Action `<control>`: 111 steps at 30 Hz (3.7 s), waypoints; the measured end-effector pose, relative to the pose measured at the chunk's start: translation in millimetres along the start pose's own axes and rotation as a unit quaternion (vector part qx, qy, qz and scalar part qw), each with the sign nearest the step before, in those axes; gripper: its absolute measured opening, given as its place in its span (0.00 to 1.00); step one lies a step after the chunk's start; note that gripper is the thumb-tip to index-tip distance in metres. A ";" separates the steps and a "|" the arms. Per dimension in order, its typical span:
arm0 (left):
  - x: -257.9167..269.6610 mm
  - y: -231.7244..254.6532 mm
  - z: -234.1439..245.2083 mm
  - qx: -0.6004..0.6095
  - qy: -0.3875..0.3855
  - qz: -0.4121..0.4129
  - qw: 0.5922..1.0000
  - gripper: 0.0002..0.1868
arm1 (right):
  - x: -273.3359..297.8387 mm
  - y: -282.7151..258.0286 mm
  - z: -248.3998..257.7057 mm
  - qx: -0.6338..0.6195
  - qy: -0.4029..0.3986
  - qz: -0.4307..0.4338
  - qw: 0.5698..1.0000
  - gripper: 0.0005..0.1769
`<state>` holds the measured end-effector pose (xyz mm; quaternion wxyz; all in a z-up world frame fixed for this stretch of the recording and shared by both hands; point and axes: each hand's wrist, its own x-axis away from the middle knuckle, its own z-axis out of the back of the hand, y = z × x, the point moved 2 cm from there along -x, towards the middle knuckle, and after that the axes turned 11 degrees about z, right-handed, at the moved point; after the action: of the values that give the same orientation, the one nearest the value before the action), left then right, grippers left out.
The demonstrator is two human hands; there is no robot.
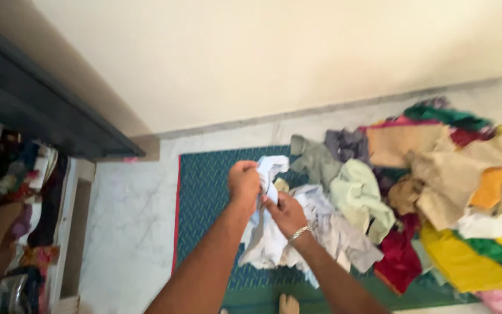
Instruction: The person sits on a mat and buttons up a light blue shirt held in their hands. They align the placket and fasten the buttons one by one from the top down.
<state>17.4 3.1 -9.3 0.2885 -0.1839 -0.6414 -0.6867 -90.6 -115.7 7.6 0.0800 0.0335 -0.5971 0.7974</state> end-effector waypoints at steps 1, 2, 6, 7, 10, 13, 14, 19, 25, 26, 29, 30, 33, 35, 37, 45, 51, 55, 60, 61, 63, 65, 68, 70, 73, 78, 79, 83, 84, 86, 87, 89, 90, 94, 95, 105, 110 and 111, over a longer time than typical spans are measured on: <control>12.0 17.6 8.7 0.037 -0.015 0.008 0.999 0.16 | 1.9 -24.4 2.9 0.036 0.015 0.029 0.999 0.16; 23.2 36.3 15.4 0.073 -0.030 0.015 0.997 0.15 | 2.1 -47.8 6.8 0.071 0.030 0.058 0.995 0.16; 59.4 109.4 48.0 0.158 -0.057 0.039 0.985 0.14 | -10.7 -118.8 12.2 0.073 0.127 0.133 0.980 0.16; 64.8 126.1 57.6 0.139 -0.055 0.039 0.988 0.12 | -17.4 -134.5 13.7 0.124 0.142 0.187 0.964 0.15; 87.7 160.1 89.5 0.091 -0.056 0.052 0.993 0.11 | -27.5 -182.6 16.9 0.209 0.160 0.320 0.910 0.13; 108.2 205.7 113.9 0.053 -0.100 0.053 0.992 0.16 | -41.5 -244.5 28.8 0.190 0.136 0.396 0.888 0.15; 116.9 221.3 125.0 0.027 -0.121 0.047 0.991 0.17 | -45.9 -265.9 28.4 0.192 0.122 0.396 0.890 0.16; 174.3 298.4 172.8 -0.266 0.010 -0.178 0.947 0.28 | -49.0 -355.6 21.5 0.230 0.017 0.431 0.872 0.23; 221.2 366.2 222.0 -0.382 -0.023 -0.521 0.763 0.23 | -55.8 -446.7 17.4 0.263 -0.030 0.480 0.836 0.25; 225.4 374.1 228.3 -0.420 -0.020 -0.471 0.775 0.19 | -54.0 -459.9 16.6 0.269 -0.032 0.476 0.836 0.26; 238.0 394.5 243.4 -0.425 0.004 -0.434 0.794 0.14 | -50.0 -493.1 15.9 0.276 -0.024 0.478 0.833 0.26; 241.4 400.1 247.7 -0.409 0.014 -0.442 0.798 0.13 | -48.9 -501.2 15.0 0.277 -0.019 0.481 0.832 0.26; 245.6 412.2 255.9 -0.379 0.039 -0.459 0.803 0.11 | -46.7 -514.3 10.7 0.289 0.022 0.500 0.816 0.25; 244.8 421.1 254.3 -0.364 0.034 -0.453 0.813 0.11 | -48.4 -515.0 10.4 0.288 0.033 0.471 0.833 0.25; 240.8 430.3 250.9 -0.339 0.029 -0.456 0.822 0.10 | -51.8 -508.6 11.9 0.290 0.046 0.452 0.842 0.23; 227.5 454.5 251.4 -0.211 -0.030 -0.426 0.879 0.15 | -83.9 -442.0 30.0 0.377 0.049 0.305 0.873 0.13; 227.5 468.9 241.0 -0.132 -0.191 -0.291 0.928 0.16 | -108.4 -419.0 48.2 0.312 0.070 0.301 0.898 0.09; 239.4 475.2 234.8 -0.123 -0.168 -0.252 0.945 0.21 | -104.4 -441.7 62.5 0.236 0.101 0.273 0.927 0.09; 248.8 472.5 212.6 -0.133 -0.172 -0.243 0.945 0.29 | -89.4 -481.1 84.0 0.182 0.104 0.271 0.940 0.15; 249.9 470.0 209.2 -0.138 -0.159 -0.257 0.943 0.29 | -89.2 -484.1 87.1 0.168 0.094 0.295 0.936 0.13; 250.8 462.9 204.4 -0.151 -0.132 -0.286 0.937 0.31 | -94.4 -484.7 93.7 0.138 0.075 0.344 0.926 0.11; 249.3 456.9 199.8 -0.135 -0.090 -0.289 0.944 0.32 | -103.1 -484.3 90.2 0.093 -0.020 0.424 0.901 0.13; 242.8 452.2 195.1 -0.088 -0.059 -0.284 0.953 0.33 | -102.8 -486.6 85.4 0.060 -0.109 0.423 0.898 0.15; 237.3 449.3 192.4 -0.051 -0.059 -0.279 0.957 0.33 | -90.5 -495.7 77.3 0.092 -0.122 0.420 0.894 0.13; 230.0 451.1 194.9 -0.020 -0.060 -0.273 0.960 0.32 | -73.1 -517.3 60.9 0.202 -0.111 0.442 0.867 0.16; 231.8 447.4 208.0 -0.021 -0.043 -0.267 0.962 0.31 | -67.8 -533.1 43.6 0.344 -0.103 0.440 0.823 0.14; 237.8 445.8 212.0 -0.115 0.048 -0.297 0.947 0.31 | -67.6 -533.6 40.9 0.351 -0.088 0.440 0.822 0.13; 279.4 442.6 223.2 -0.328 0.191 -0.557 0.739 0.25 | -69.6 -535.6 31.9 0.352 -0.048 0.450 0.820 0.11; 292.6 443.0 226.4 -0.336 0.172 -0.650 0.659 0.22 | -70.3 -535.9 29.5 0.344 -0.044 0.456 0.820 0.10; 304.4 445.1 222.2 -0.466 0.127 -0.546 0.685 0.19 | -73.4 -538.7 24.8 0.331 -0.039 0.454 0.826 0.09; 308.0 443.7 220.6 -0.525 0.103 -0.486 0.691 0.18 | -74.3 -539.0 23.1 0.324 -0.039 0.453 0.830 0.08; 314.3 445.3 222.8 -0.553 0.139 -0.513 0.642 0.14 | -75.1 -538.6 21.5 0.337 -0.047 0.446 0.828 0.08; 314.4 446.3 223.7 -0.566 0.157 -0.525 0.616 0.13 | -75.4 -538.0 20.8 0.344 -0.051 0.443 0.827 0.08; 301.0 451.9 232.3 -0.582 0.135 -0.484 0.639 0.12 | -79.0 -532.0 16.4 0.323 -0.075 0.467 0.820 0.12; 297.4 452.7 235.7 -0.581 0.134 -0.479 0.644 0.13 | -81.6 -530.4 15.2 0.321 -0.083 0.474 0.816 0.15; 244.5 441.5 254.1 -0.617 0.093 -0.348 0.700 0.14 | -104.4 -507.9 19.3 0.226 -0.064 0.462 0.855 0.10; 211.6 433.1 245.7 -0.560 0.049 -0.365 0.742 0.23 | -113.7 -501.4 7.5 0.213 -0.034 0.417 0.883 0.10; 208.4 432.2 244.4 -0.555 0.042 -0.370 0.744 0.22 | -111.8 -501.4 4.7 0.189 -0.022 0.416 0.889 0.11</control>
<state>102.4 206.2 482.2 -0.1147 -0.0302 -0.1521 -0.9812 103.4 7.5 467.1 -0.2797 -0.1859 -0.3964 0.8545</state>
